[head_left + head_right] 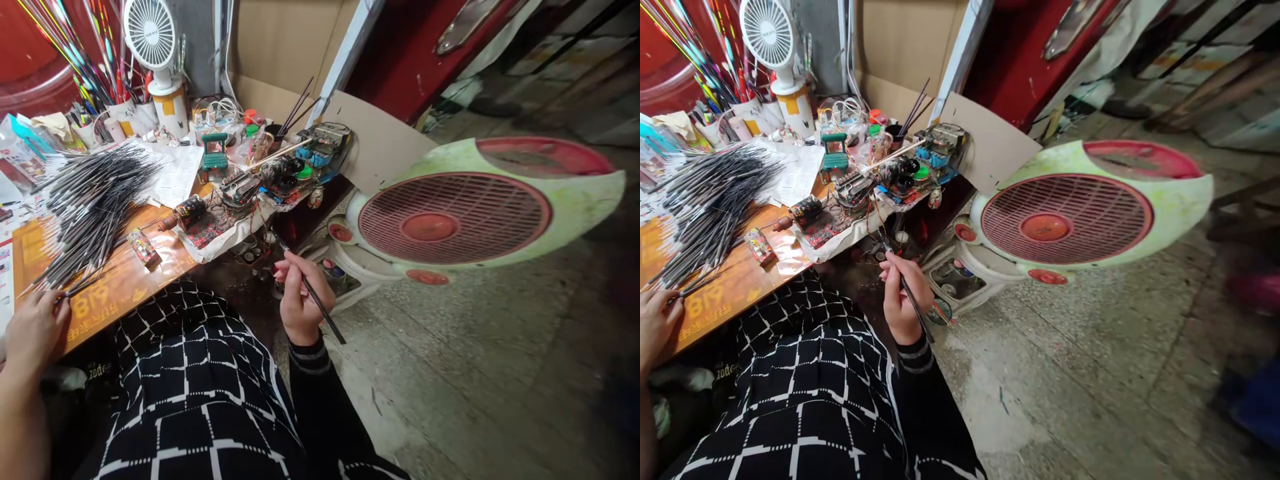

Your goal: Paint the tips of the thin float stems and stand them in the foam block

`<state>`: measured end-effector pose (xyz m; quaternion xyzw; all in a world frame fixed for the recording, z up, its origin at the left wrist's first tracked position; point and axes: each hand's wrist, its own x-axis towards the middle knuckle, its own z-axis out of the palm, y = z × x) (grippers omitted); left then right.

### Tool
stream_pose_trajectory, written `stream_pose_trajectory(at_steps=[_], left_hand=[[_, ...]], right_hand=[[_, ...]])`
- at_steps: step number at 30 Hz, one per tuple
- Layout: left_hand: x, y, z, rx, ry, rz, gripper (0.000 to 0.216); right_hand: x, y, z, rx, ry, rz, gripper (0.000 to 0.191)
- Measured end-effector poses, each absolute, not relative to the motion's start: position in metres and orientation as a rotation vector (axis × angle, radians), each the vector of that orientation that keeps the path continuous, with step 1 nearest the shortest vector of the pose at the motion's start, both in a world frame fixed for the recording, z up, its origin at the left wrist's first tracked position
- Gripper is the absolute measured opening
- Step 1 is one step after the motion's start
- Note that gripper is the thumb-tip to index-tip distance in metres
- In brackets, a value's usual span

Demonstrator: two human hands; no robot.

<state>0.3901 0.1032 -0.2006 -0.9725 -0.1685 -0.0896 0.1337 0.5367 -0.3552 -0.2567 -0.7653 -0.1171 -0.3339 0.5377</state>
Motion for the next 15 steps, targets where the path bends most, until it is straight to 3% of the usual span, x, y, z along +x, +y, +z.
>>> stream_pose_trajectory(at_steps=[7, 15], left_hand=[[0.386, 0.105, -0.215, -2.935, -0.609, -0.389, 0.037], [0.397, 0.095, -0.217, -3.055, -0.528, -0.443, 0.024]], right_hand=[[0.535, -0.35, -0.262, -1.817, -0.267, -0.753, 0.027], [0.538, -0.331, -0.258, -1.848, -0.246, -0.708, 0.038]])
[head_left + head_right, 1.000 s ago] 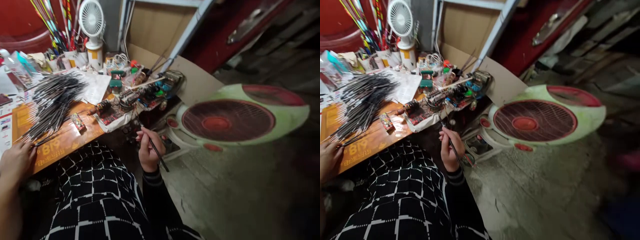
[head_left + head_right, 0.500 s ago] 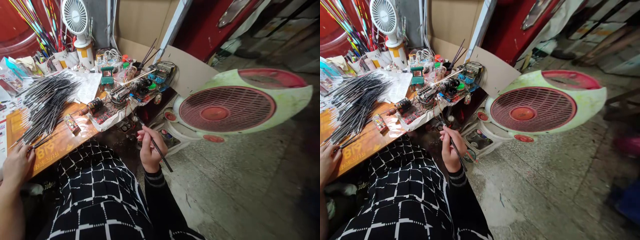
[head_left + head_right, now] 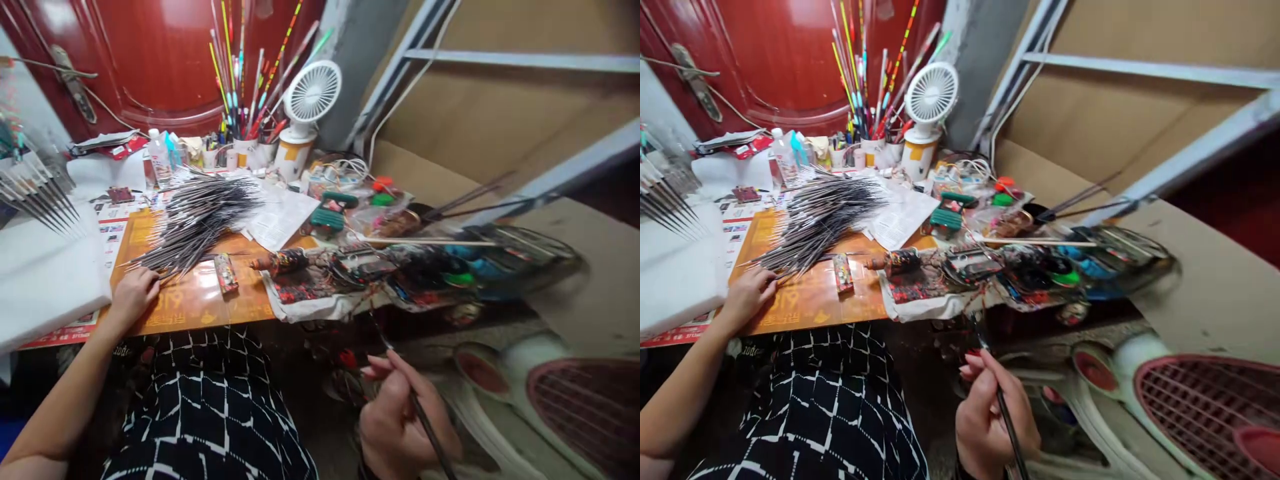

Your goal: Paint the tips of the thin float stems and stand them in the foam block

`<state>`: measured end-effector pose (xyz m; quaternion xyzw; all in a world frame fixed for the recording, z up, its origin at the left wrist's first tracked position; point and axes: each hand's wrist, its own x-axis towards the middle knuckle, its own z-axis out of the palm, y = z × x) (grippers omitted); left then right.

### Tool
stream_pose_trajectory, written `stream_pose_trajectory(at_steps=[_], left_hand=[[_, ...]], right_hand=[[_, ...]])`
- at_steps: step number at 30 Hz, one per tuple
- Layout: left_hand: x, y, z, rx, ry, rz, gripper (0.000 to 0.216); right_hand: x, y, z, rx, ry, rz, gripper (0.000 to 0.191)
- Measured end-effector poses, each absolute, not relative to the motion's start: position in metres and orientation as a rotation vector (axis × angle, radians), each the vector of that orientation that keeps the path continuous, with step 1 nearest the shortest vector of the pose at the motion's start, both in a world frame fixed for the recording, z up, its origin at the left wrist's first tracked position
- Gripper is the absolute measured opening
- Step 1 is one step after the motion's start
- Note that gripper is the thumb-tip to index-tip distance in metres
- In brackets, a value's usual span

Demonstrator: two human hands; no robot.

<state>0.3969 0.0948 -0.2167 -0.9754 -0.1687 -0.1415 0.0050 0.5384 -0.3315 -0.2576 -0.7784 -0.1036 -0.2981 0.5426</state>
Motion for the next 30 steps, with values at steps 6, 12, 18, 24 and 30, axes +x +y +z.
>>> stream_pose_trajectory(at_steps=[6, 12, 18, 24, 30], left_hand=[[0.417, 0.083, -0.221, -3.006, -0.525, -0.35, 0.02], [0.419, 0.075, -0.219, -2.981, -0.693, -0.319, 0.018], [0.418, 0.061, -0.216, -3.139, -0.524, -0.278, 0.019], [0.443, 0.044, -0.219, -3.16, -0.558, -0.175, 0.016], [0.455, 0.04, -0.204, -2.989, -0.831, 0.026, 0.018]], right_hand=[[0.535, -0.318, -0.253, -1.863, -0.278, -0.689, 0.036], [0.535, -0.317, -0.252, -1.819, -0.313, -0.699, 0.036], [0.536, -0.314, -0.253, -1.791, -0.307, -0.674, 0.036], [0.533, -0.311, -0.25, -1.813, -0.315, -0.659, 0.036], [0.533, -0.315, -0.247, -1.854, -0.281, -0.655, 0.042]])
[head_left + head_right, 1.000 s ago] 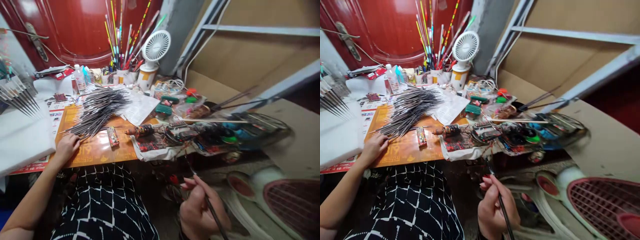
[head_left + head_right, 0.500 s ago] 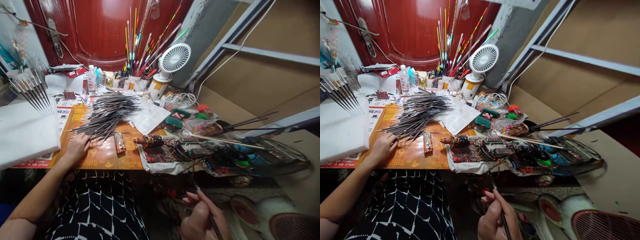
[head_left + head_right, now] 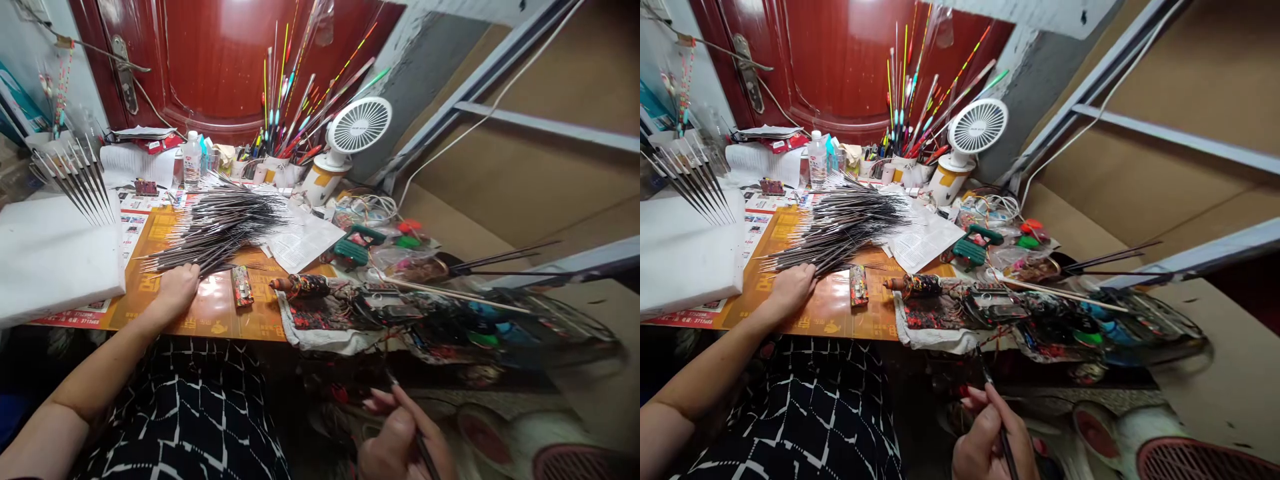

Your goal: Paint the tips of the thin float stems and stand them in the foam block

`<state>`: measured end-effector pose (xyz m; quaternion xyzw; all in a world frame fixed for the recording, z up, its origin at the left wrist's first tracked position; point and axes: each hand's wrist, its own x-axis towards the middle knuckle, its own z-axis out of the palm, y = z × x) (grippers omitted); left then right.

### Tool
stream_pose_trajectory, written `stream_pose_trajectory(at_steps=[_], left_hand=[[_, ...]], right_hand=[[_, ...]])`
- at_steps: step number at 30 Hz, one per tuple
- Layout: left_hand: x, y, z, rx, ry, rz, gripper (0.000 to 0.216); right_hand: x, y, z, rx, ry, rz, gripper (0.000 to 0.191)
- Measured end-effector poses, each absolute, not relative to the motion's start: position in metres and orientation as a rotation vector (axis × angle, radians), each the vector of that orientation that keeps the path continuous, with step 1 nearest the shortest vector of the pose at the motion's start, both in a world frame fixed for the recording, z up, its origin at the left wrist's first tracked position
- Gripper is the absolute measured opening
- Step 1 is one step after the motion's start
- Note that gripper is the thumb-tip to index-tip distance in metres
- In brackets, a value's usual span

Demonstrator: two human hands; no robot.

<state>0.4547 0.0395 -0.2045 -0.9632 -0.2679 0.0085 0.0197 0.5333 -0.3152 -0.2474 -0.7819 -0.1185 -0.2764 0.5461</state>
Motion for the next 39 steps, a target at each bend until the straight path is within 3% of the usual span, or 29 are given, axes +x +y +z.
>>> stream_pose_trajectory(at_steps=[12, 23, 39], left_hand=[[0.418, 0.07, -0.224, -2.84, -0.707, -0.411, 0.011], [0.411, 0.056, -0.236, -3.06, -0.307, -0.989, 0.02], [0.411, 0.07, -0.242, -2.949, -0.017, -1.088, 0.049]], right_hand=[[0.538, -0.321, -0.249, -1.815, -0.304, -0.653, 0.039], [0.561, -0.332, -0.235, -1.843, -0.249, -0.769, 0.04], [0.679, -0.374, -0.215, -2.017, 0.04, -0.941, 0.047]])
